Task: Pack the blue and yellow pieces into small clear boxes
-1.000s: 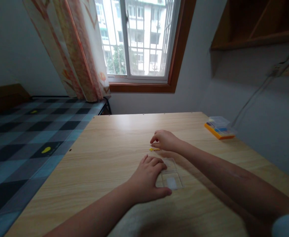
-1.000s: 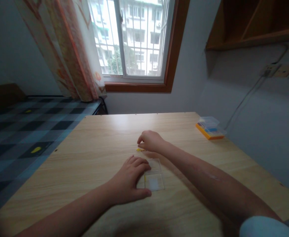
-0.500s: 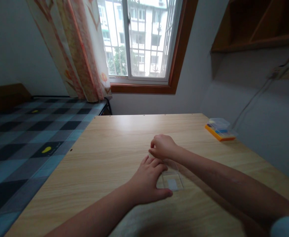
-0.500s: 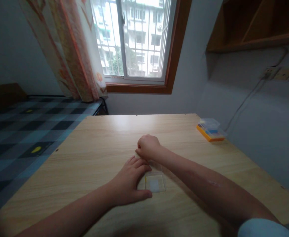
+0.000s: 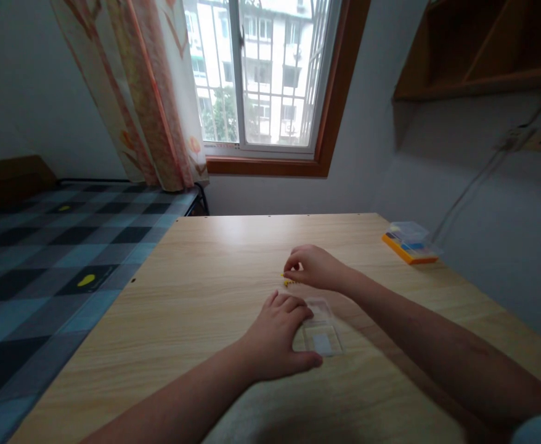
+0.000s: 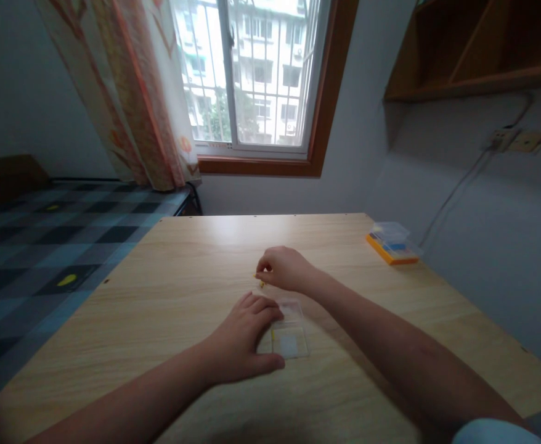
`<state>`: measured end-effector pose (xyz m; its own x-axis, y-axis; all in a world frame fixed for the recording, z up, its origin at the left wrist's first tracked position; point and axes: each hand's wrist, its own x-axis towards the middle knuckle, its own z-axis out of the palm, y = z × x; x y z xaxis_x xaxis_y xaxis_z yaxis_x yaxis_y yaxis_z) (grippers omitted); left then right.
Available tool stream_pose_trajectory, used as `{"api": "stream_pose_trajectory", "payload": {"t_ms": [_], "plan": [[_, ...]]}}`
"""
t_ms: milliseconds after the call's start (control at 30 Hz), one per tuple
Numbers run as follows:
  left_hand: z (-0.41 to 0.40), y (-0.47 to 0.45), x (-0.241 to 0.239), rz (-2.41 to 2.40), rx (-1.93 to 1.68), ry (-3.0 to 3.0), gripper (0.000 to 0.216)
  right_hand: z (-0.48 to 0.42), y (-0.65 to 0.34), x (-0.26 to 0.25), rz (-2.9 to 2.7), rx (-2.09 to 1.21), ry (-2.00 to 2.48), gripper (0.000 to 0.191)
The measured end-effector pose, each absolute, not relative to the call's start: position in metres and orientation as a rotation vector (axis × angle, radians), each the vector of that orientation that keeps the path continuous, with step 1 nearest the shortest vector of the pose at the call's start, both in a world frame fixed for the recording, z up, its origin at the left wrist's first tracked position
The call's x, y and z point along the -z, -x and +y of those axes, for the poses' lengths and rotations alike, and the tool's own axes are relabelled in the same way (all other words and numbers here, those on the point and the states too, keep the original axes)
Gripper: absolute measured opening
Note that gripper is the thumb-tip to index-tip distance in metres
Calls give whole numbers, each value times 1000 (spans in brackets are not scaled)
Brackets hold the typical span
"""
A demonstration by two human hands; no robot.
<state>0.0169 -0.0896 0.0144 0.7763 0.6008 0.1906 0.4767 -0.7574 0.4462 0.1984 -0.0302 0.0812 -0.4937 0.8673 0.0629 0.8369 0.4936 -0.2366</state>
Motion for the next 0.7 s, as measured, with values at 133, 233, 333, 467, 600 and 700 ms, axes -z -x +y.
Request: {"api": "stream_pose_trajectory", "payload": {"t_ms": [133, 233, 333, 467, 600, 700], "plan": [[-89, -18, -13, 800, -462, -2603, 61, -68, -241, -94, -2608, -525, 1087, 10], [-89, -18, -12, 798, -459, -2604, 60, -98, -258, -87, -2691, -627, 1034, 10], [-90, -18, -12, 814, -454, -2598, 60, -115, -256, -72, -2824, -544, 1091, 12], [-91, -17, -13, 807, -457, -2589, 58, -120, -246, -54, -2946, -308, 1087, 12], [-91, -18, -14, 818, -429, -2569, 61, -120, -250, -48, -2927, -137, 1020, 11], [-90, -18, -16, 835, -404, -2559, 61, -121, -256, -49, -2885, -105, 1000, 14]]}}
